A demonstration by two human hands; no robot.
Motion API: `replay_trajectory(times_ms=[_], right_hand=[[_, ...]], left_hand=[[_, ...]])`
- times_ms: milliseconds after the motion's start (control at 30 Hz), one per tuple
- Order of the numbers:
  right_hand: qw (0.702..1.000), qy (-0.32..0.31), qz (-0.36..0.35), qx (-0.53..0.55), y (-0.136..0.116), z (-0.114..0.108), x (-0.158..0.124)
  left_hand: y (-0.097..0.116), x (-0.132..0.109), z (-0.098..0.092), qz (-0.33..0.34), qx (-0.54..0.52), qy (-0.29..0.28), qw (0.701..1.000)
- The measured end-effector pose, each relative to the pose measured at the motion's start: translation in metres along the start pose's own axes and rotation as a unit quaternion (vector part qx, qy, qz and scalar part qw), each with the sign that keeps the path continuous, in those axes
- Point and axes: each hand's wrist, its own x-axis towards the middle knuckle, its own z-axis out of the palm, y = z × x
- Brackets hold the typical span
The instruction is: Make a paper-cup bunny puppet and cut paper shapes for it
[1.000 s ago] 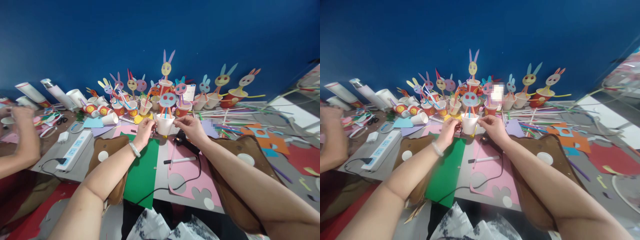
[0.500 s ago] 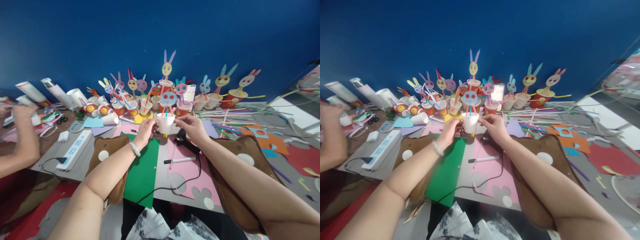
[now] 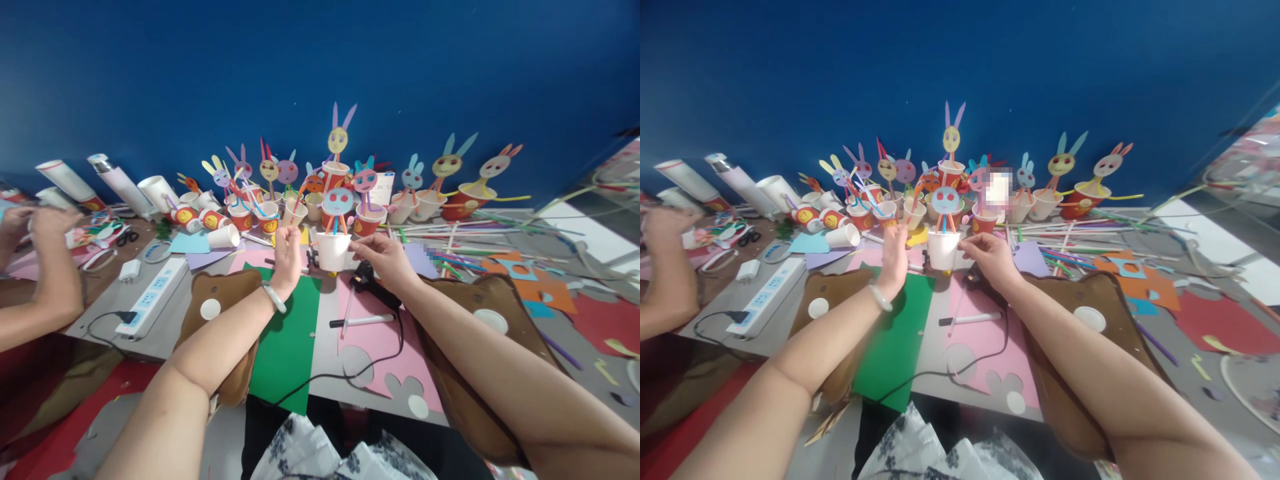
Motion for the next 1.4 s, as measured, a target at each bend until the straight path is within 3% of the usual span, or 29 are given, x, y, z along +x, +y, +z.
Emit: replay_trajectory(times_ms=[67,133,200,233,300,367,567,733,933,1033,1133,1267,1333,1400], right_hand=[[1.0,-0.003,0.008,-0.006,0.0,0.003,-0.001],[1.0,-0.01,0.016,-0.019,-0.002,0.008,-0.003],[0.998,-0.034,0.028,-0.036,-0.005,0.016,-0.005],[0.997,-0.05,0.039,-0.043,-0.007,0.022,-0.006],[0.992,-0.083,0.073,-0.052,-0.011,0.035,-0.005],[0.986,-0.113,0.115,-0.051,-0.014,0.051,-0.001],[0.964,-0.222,0.141,-0.031,-0.014,0.093,0.015],[0.958,-0.226,0.178,-0.001,-0.008,0.105,0.013],[0.958,-0.203,0.204,-0.018,0.005,0.108,0.012],[0.954,-0.217,0.204,-0.043,0.007,0.102,0.014],[0.952,-0.225,0.197,-0.067,0.0,0.086,0.016],[0.964,-0.195,0.164,-0.078,-0.02,0.043,0.013],[0.97,-0.181,0.114,-0.116,-0.035,0.014,0.007],[0.977,-0.133,0.081,-0.143,-0.052,-0.019,-0.004]], left_hand=[[0.005,-0.009,-0.004,0.241,0.071,0.003,0.968],[0.007,-0.021,-0.004,0.446,0.11,-0.068,0.886],[0.006,-0.035,-0.002,0.581,0.127,-0.155,0.789],[0.004,-0.042,0.0,0.615,0.133,-0.18,0.756],[0.0,-0.052,0.004,0.666,0.147,-0.202,0.703],[-0.005,-0.056,0.005,0.687,0.164,-0.202,0.678],[-0.008,-0.052,0.003,0.7,0.195,-0.214,0.653],[-0.002,-0.054,0.002,0.682,0.221,-0.287,0.635],[0.004,-0.054,0.001,0.666,0.223,-0.316,0.638],[0.002,-0.053,0.002,0.656,0.18,-0.317,0.661],[0.001,-0.051,0.001,0.602,0.138,-0.309,0.723],[0.003,-0.044,0.0,0.446,0.126,-0.231,0.856],[0.004,-0.04,0.001,0.39,0.132,-0.206,0.888],[0.003,-0.037,0.001,0.368,0.144,-0.198,0.897]])
